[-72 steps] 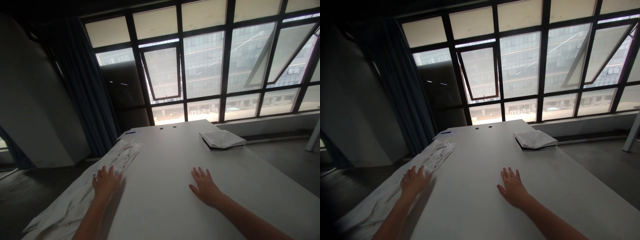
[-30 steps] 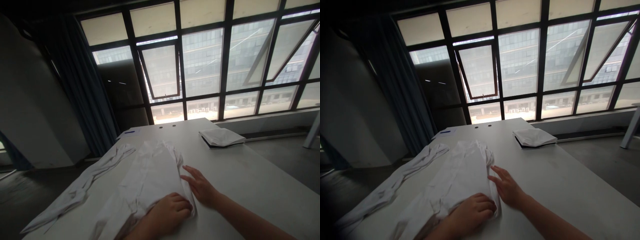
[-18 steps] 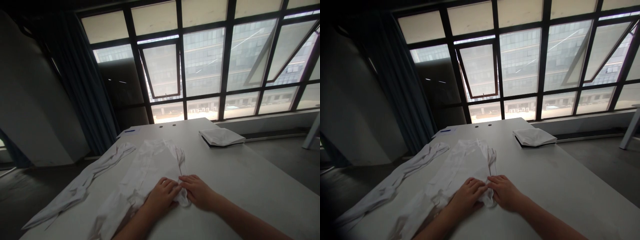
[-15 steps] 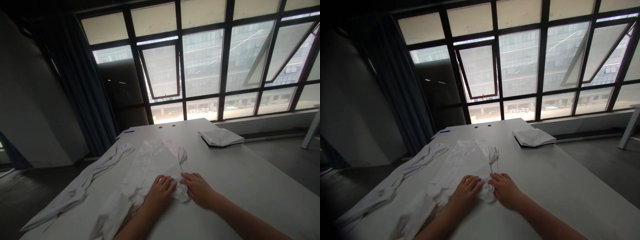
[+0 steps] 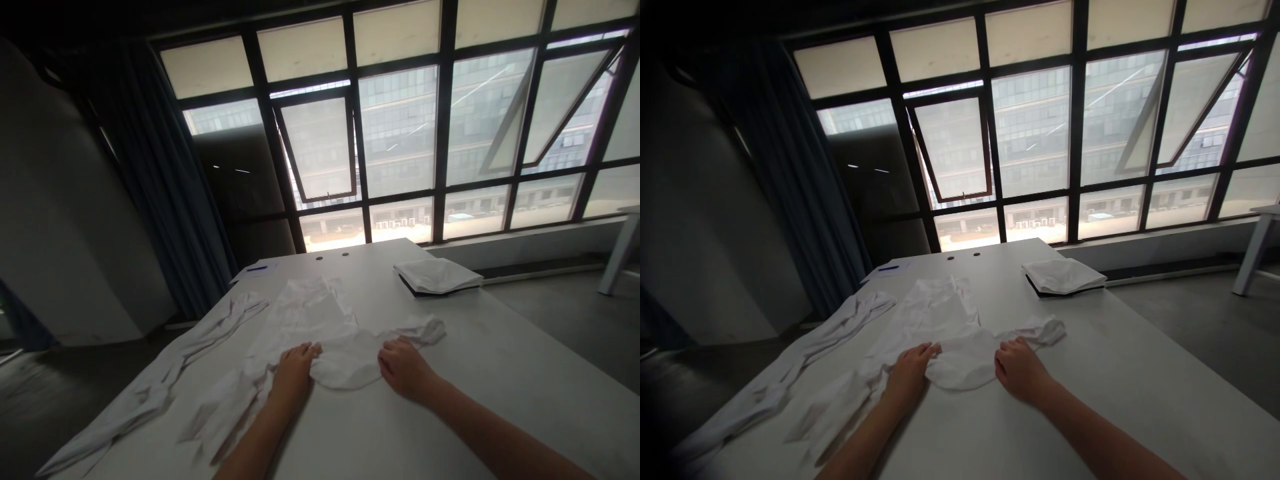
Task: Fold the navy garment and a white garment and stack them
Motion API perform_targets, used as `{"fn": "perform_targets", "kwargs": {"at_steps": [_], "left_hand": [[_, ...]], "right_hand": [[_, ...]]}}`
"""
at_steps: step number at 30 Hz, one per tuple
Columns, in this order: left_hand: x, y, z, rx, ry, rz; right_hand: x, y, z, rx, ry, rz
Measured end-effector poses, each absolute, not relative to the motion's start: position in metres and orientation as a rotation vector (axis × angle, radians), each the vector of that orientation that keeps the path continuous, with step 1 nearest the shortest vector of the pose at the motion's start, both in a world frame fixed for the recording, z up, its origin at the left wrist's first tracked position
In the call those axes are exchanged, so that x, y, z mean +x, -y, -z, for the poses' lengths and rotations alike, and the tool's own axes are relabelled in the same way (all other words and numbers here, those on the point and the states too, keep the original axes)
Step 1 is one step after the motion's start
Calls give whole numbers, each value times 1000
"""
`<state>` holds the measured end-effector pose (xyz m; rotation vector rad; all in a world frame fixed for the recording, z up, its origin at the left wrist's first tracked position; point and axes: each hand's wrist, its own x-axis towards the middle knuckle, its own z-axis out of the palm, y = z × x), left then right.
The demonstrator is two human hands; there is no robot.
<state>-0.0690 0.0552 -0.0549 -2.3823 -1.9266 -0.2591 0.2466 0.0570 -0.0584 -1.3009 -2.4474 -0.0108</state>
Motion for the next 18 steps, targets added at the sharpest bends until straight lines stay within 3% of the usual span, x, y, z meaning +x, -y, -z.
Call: {"fn": "perform_targets", "kwargs": {"at_steps": [7,18], "left_hand": [[-73,-56,54,-2406,1964,254],[-79,-51,43,-2450,1992,270]], "right_hand": [[222,-19,58,-860,2570,-138],[323,-110,68,-1749,2237,-65]]}}
